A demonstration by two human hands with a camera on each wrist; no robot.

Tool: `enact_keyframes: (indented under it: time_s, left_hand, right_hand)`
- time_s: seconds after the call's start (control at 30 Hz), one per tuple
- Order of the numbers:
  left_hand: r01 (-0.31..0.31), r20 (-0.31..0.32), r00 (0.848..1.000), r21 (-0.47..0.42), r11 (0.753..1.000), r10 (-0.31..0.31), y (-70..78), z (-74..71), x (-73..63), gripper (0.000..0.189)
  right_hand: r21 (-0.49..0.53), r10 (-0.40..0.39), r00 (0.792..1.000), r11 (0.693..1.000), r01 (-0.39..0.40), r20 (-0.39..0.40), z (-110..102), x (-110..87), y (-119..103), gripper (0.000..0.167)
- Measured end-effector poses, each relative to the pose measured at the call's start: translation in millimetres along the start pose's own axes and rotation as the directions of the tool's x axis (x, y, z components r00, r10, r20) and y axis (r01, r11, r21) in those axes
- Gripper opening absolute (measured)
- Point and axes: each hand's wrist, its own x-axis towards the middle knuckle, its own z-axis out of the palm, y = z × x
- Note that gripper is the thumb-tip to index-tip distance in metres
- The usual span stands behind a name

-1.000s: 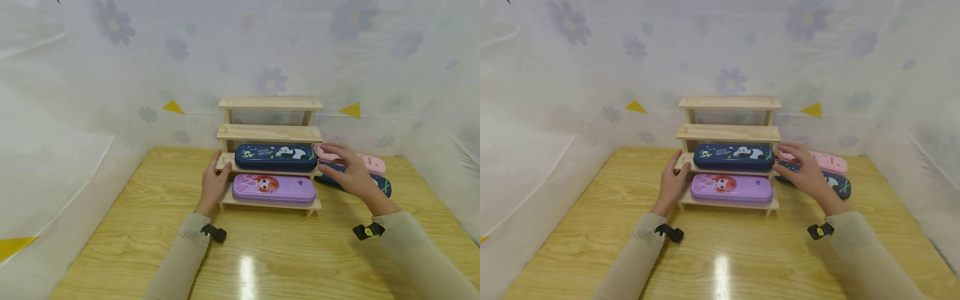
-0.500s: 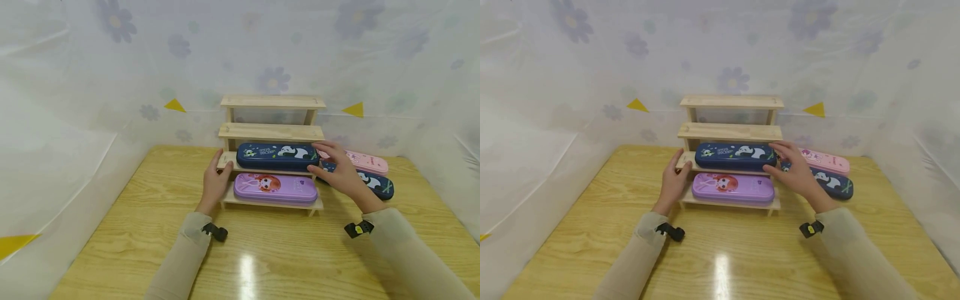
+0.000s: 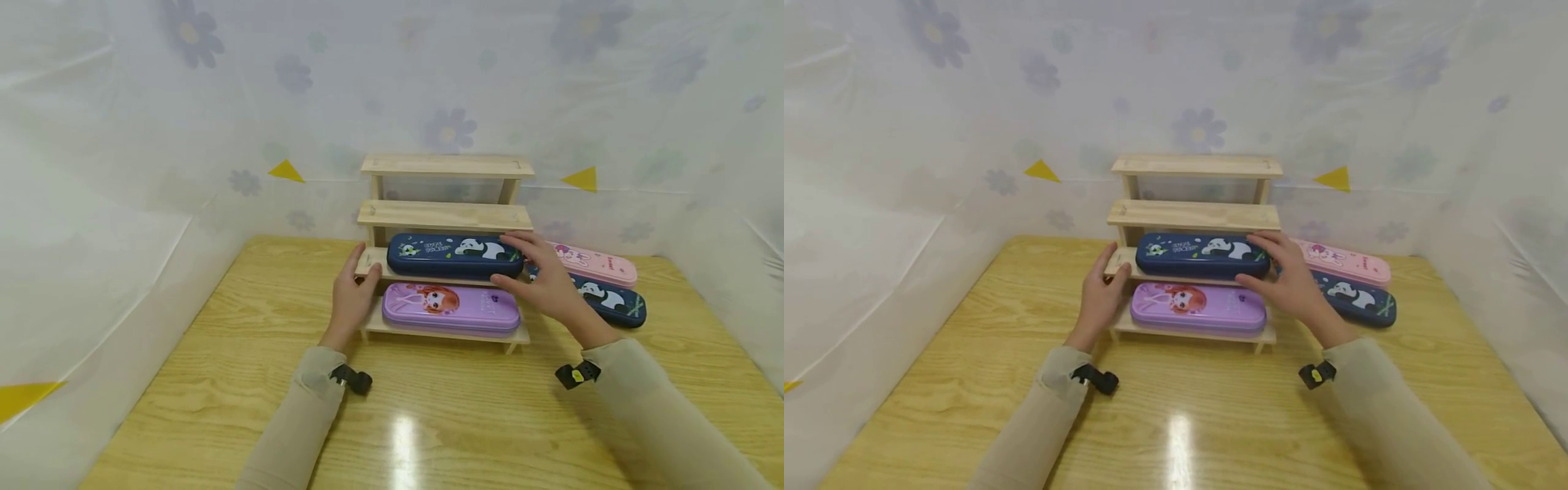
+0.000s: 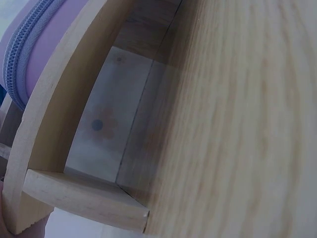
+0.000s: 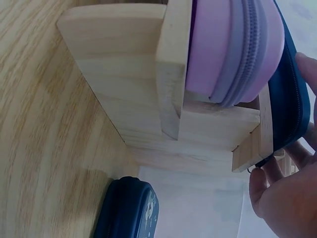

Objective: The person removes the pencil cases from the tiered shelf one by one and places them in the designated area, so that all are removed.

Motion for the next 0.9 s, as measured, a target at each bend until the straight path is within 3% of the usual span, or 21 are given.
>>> enact_keyframes:
  time_s: [0.53, 0.9]
  left_hand:
    - [0.004, -0.001, 1.000, 0.001, 1.000, -0.004, 2.6, 1.9, 1.0, 0.059]
    - [0.017, 0.007, 1.000, -0.003, 1.000, -0.017, 3.6, -1.3, -1.0, 0.060]
  right_hand:
    - [0.002, -0.005, 1.000, 1.000, 0.005, -0.029, 9, 2.5, 1, 0.083]
    - [-0.012, 0.001, 1.000, 1.000, -0.001, -0.020, 17, 4.9, -6, 0.084]
